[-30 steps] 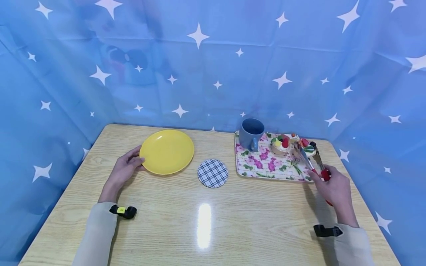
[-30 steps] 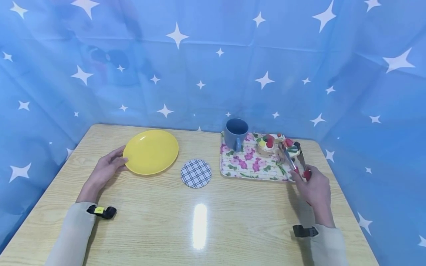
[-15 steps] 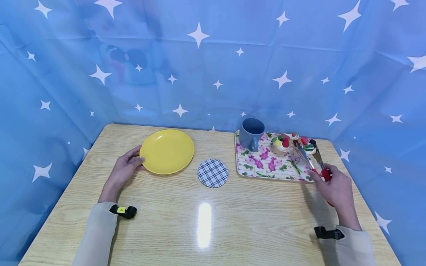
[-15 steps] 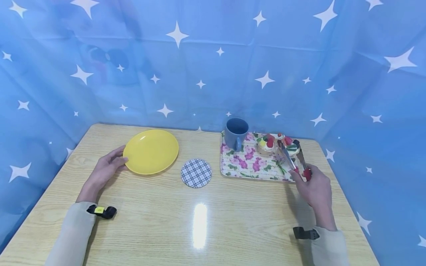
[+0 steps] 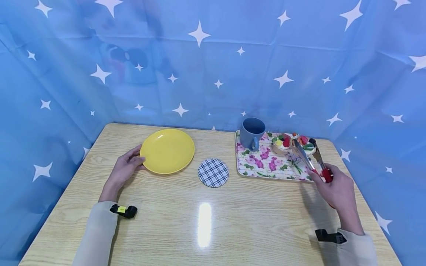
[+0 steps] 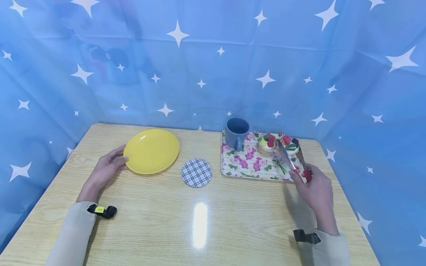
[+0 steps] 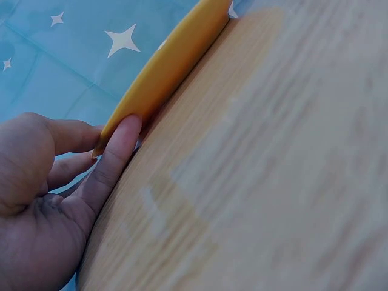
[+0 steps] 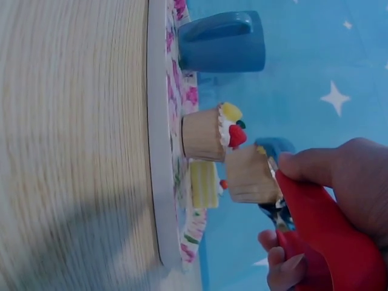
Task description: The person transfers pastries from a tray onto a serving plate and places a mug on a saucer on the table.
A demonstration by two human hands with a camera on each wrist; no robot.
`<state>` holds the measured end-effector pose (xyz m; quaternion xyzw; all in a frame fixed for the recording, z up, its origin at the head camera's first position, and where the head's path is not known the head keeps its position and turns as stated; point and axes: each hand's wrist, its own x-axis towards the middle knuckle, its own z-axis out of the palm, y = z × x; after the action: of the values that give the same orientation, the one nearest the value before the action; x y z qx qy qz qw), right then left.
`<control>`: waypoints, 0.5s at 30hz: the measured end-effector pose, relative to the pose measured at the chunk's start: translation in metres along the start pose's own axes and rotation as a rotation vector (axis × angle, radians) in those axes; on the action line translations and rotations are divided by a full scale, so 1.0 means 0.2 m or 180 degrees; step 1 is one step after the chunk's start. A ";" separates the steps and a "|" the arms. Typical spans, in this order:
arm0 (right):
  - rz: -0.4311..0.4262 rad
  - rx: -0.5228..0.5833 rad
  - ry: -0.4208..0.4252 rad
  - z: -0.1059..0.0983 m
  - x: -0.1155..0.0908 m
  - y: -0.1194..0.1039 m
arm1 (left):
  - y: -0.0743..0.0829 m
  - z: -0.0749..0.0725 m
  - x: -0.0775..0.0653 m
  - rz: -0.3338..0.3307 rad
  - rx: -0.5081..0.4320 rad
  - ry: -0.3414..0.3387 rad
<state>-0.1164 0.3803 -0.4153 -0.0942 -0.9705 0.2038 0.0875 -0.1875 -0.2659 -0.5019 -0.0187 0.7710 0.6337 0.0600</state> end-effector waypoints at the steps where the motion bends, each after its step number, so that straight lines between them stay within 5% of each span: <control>1: -0.0024 0.0013 0.0008 0.00 0.00 0.00 | 0.00 0.00 0.00 -0.0005 0.0002 0.0002; 15: -0.0106 0.0035 0.0030 -0.02 -0.05 -0.07 | 0.00 0.00 0.00 -0.0037 -0.0038 -0.0008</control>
<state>-0.1088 0.3666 -0.4067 -0.0786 -0.9704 0.2072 0.0961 -0.1874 -0.2657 -0.5012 -0.0228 0.7670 0.6380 0.0645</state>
